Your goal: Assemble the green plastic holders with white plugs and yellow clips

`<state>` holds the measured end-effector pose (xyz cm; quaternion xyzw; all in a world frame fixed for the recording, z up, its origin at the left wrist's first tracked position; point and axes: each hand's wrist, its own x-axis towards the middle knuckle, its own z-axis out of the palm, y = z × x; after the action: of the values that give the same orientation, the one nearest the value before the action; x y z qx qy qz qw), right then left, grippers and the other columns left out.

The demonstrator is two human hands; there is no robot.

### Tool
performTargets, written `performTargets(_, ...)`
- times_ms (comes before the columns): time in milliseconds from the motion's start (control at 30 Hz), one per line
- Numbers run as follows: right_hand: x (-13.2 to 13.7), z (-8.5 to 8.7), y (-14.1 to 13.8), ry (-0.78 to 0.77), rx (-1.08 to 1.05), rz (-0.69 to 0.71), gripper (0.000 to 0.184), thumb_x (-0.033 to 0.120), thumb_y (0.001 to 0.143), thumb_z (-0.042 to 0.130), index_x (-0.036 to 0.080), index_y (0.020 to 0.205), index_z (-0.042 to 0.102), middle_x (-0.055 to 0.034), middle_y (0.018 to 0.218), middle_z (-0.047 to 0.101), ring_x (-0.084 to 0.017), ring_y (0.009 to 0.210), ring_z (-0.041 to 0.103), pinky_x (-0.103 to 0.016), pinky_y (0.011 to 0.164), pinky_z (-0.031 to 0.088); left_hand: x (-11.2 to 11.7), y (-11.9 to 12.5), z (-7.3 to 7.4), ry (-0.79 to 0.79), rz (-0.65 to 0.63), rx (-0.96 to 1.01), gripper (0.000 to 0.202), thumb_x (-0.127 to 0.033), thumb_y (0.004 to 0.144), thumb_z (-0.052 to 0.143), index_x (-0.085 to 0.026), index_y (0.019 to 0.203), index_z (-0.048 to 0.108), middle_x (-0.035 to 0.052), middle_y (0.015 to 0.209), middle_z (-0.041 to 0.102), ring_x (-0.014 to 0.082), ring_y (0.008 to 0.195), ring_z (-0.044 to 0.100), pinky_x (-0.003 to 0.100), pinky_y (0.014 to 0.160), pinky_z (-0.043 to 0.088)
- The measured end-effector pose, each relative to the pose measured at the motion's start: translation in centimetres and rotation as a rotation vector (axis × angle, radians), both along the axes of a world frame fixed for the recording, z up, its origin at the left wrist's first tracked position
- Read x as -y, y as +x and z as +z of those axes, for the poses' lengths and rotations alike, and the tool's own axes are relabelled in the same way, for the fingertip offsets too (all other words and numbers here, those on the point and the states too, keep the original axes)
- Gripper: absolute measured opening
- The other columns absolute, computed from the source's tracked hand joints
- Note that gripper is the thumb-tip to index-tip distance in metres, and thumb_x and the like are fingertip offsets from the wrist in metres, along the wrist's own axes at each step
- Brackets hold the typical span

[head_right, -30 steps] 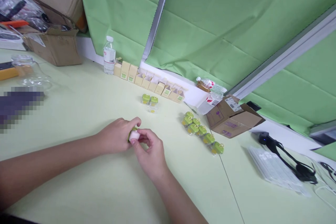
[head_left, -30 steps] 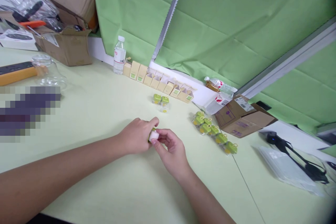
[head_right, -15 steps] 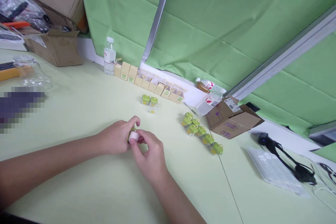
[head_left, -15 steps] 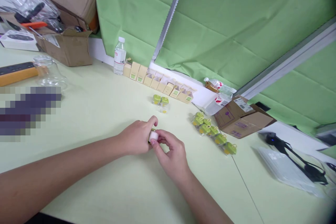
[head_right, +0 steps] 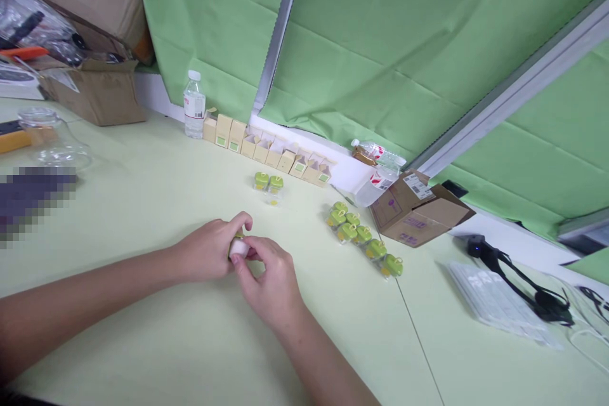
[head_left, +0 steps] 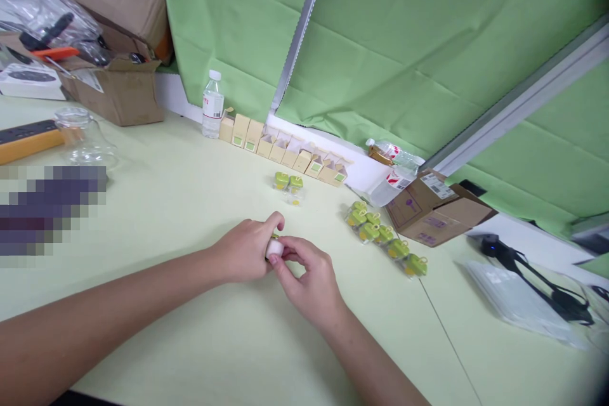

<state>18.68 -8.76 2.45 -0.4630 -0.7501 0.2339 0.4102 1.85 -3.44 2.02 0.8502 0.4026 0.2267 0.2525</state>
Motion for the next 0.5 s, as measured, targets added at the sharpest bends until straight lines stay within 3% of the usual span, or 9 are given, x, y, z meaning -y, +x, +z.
performTargets(300,-0.02,0.16,0.07,0.037,0.055,-0.006,0.020,0.018,0.087,0.063,0.024,0.105,0.067,-0.0038,0.094,0.072,-0.019,0.081,0.068,-0.034,0.077,0.059,-0.10,-0.04,0.30,0.001,-0.043,-0.006,0.040,-0.014,0.072,0.055,-0.025,0.107,0.038,-0.0027,0.073,0.067,0.0211,0.064,0.061,0.026,0.053,0.032)
performTargets(500,-0.08,0.28,0.48,0.018,-0.075,-0.040,0.029,0.019,0.086,0.065,0.024,0.115,0.066,-0.0050,0.102,0.071,-0.019,0.087,0.069,-0.035,0.082,0.060,-0.26,0.00,0.54,-0.227,-0.124,0.291,0.041,-0.018,0.077,0.061,-0.025,0.111,0.040,-0.0019,0.082,0.065,0.0175,0.066,0.059,0.025,0.054,0.038)
